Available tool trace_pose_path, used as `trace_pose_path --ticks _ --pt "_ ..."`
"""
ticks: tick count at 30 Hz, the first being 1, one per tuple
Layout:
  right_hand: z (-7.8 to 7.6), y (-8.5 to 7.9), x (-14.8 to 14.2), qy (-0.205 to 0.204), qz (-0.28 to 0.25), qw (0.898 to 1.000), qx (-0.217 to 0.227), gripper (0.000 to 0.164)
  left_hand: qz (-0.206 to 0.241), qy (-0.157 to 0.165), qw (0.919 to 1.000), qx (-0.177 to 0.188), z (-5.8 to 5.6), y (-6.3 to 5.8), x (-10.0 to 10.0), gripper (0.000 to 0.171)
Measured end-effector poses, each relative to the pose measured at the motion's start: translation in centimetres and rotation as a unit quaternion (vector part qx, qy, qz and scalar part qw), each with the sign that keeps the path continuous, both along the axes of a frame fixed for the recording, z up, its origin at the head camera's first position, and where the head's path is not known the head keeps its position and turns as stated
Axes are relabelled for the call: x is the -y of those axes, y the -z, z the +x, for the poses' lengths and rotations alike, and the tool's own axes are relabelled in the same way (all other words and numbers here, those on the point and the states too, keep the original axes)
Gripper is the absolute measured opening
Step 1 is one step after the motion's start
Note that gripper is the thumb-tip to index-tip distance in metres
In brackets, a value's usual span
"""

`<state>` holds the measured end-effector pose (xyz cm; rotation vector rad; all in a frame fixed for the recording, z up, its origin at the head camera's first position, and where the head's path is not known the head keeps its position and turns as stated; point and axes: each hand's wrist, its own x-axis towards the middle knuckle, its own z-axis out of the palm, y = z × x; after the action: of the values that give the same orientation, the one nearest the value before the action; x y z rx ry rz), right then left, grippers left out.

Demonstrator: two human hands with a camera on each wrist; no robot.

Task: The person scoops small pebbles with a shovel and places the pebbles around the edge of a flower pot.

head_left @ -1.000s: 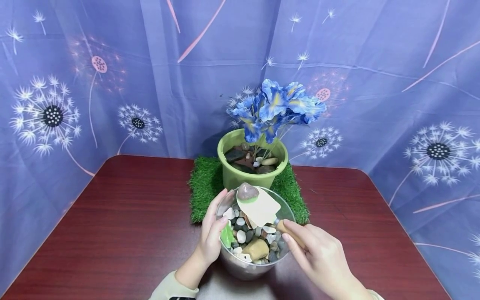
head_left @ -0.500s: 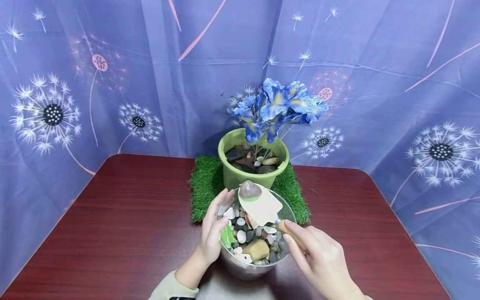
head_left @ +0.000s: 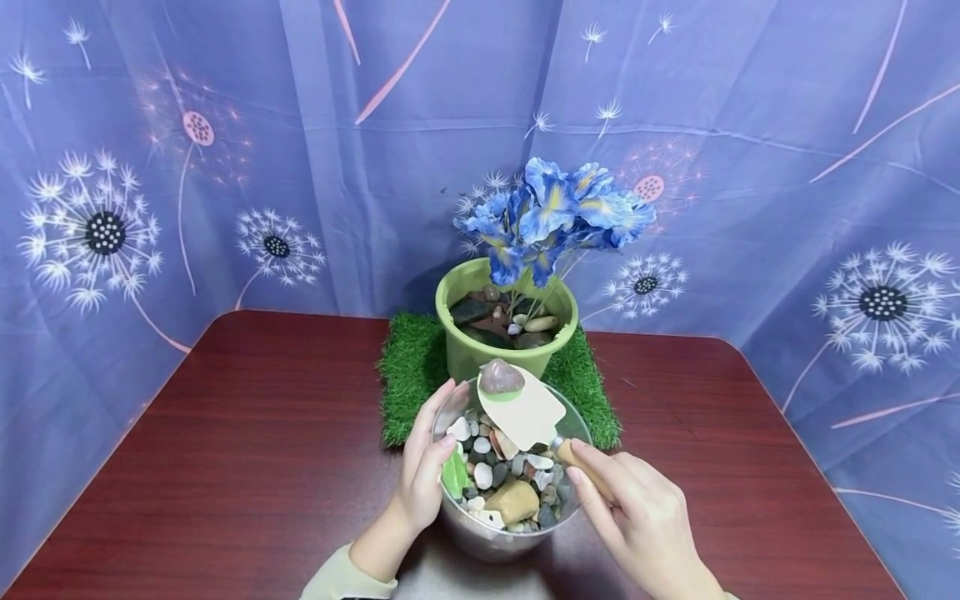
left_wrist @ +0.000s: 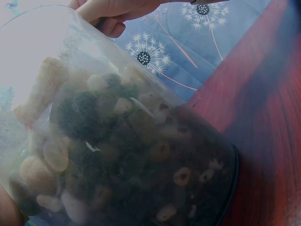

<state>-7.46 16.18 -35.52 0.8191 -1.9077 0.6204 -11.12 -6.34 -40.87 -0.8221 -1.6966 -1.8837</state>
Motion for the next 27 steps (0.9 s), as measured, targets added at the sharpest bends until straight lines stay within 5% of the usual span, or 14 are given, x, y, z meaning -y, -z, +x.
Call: trace_pose_path --ticks 16,27 --pt "-0.9 -2.1 0.2 -0.065 0.011 0.997 -0.039 0.031 0.02 0.029 0.9991 0.023 0.2 0.2 0.0 0.055" --pt "-1.6 -3.4 -0.1 -0.073 0.024 0.996 -0.045 0.032 0.022 0.036 0.9987 0.029 0.2 0.3 0.0 0.056"
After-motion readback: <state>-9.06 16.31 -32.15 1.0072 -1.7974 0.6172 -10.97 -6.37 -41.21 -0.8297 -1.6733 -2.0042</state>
